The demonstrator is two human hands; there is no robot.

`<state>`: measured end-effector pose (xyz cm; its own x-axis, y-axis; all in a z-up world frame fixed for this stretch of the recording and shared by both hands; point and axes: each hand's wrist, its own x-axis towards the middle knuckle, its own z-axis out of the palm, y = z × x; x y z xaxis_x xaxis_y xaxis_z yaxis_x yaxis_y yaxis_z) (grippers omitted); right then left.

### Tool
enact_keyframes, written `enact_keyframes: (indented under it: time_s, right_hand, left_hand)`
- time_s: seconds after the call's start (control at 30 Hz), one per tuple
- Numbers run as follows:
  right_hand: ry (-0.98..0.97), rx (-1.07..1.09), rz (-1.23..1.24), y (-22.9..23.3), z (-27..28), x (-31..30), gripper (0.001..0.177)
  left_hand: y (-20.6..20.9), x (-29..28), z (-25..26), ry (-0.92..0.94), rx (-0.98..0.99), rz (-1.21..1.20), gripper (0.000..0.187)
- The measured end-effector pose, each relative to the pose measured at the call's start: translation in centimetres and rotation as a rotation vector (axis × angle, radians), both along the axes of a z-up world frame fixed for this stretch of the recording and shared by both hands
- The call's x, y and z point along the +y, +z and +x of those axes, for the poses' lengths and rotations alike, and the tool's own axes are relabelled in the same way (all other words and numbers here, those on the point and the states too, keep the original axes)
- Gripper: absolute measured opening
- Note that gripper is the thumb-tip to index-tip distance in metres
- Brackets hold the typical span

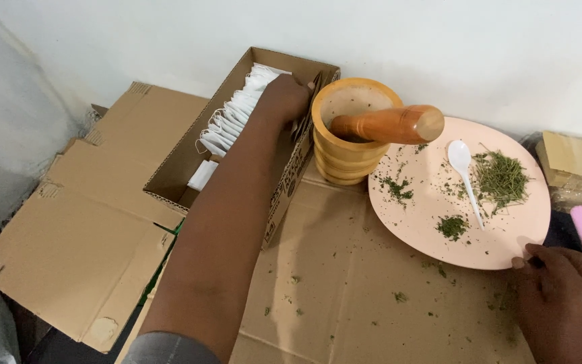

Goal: Filling small paper bags with loose tea leaves and sealing them using a handheld heat sealer.

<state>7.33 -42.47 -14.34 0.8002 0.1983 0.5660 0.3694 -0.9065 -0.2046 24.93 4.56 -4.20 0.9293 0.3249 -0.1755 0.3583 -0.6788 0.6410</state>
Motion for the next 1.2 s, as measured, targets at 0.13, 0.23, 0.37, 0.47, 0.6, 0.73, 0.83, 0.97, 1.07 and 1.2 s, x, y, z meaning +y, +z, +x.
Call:
enact_keyframes:
  time_s: [0.13, 0.23, 0.37, 0.47, 0.6, 0.73, 0.83, 0.97, 1.07, 1.2]
  right_hand:
    - [-0.023, 0.018, -0.003, 0.7, -0.2, 0.6, 0.019]
    - [-0.043, 0.054, 0.000, 1.0, -0.4, 0.7, 0.024]
    - [-0.066, 0.018, -0.024, 0.5, -0.3, 0.4, 0.025]
    - [-0.063, 0.033, -0.022, 0.9, -0.3, 0.6, 0.026]
    - [-0.039, 0.017, -0.028, 1.0, -0.2, 0.6, 0.024]
    - [-0.142, 0.046, -0.033, 1.0, -0.6, 0.9, 0.026]
    - [-0.056, 0.017, -0.016, 1.1, -0.5, 0.8, 0.026]
    - [-0.081, 0.030, 0.007, 1.5, -0.8, 1.2, 0.027]
    - [-0.103, 0.059, 0.018, 1.5, -0.8, 1.2, 0.028]
    - [-0.015, 0.034, 0.040, 1.1, -0.3, 0.6, 0.026]
  left_hand:
    - [0.8, -0.1, -0.6, 0.021, 0.025, -0.016, 0.043]
    - [0.4, 0.1, -0.5, 0.000, 0.009, -0.007, 0.043]
    - [-0.5, 0.7, 0.3, -0.004, 0.002, -0.008, 0.047]
    - [1.0, 0.0, -1.3, 0.013, -0.003, -0.048, 0.042]
    - [1.3, -0.3, -1.2, 0.084, 0.019, -0.077, 0.048]
    - [-0.4, 0.8, 0.4, 0.076, -0.012, -0.082, 0.039]
    - [-2.4, 2.2, 2.5, 0.048, -0.119, 0.055, 0.049]
    - [-0.2, 1.8, 0.6, 0.067, -0.113, 0.017, 0.033]
    - [1.1, 2.0, -0.9, 0.078, -0.115, 0.005, 0.034]
    - [2.3, 3.4, -2.8, -0.007, -0.194, 0.060, 0.052]
